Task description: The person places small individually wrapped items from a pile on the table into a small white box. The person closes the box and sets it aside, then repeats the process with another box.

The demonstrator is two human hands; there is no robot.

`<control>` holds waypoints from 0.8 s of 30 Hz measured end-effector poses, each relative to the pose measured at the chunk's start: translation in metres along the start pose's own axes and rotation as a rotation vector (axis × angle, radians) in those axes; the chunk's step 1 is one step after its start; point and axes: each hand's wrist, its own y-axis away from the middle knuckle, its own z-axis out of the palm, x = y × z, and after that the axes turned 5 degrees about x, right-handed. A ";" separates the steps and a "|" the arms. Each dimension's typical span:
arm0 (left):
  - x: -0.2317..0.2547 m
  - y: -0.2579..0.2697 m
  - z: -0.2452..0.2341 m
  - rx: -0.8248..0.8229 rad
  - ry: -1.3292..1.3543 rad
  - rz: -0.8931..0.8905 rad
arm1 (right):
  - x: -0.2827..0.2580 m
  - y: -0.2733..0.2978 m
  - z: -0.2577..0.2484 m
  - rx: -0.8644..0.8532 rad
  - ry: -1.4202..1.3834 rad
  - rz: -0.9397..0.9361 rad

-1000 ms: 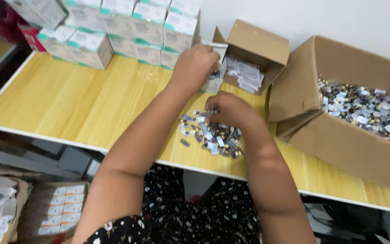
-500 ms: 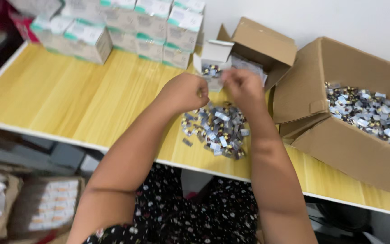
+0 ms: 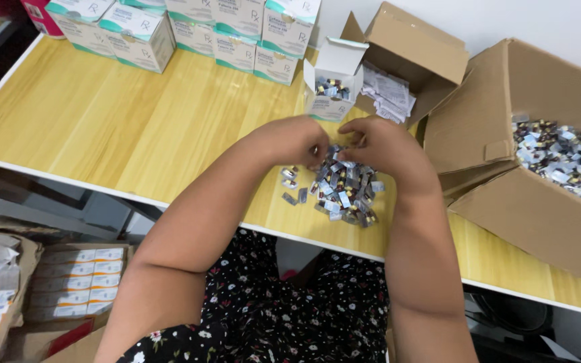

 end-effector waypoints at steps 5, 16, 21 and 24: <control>0.004 -0.009 -0.003 0.274 0.024 0.143 | -0.006 -0.009 0.010 -0.154 0.111 0.122; 0.016 -0.023 -0.011 1.051 -0.332 0.338 | -0.012 -0.003 0.006 0.077 -0.028 -0.013; 0.027 -0.002 -0.019 0.746 -0.110 -0.055 | 0.001 -0.013 0.008 0.303 -0.345 -0.108; 0.022 0.012 -0.034 0.396 -0.087 -0.212 | 0.009 -0.020 0.016 0.588 -0.569 -0.146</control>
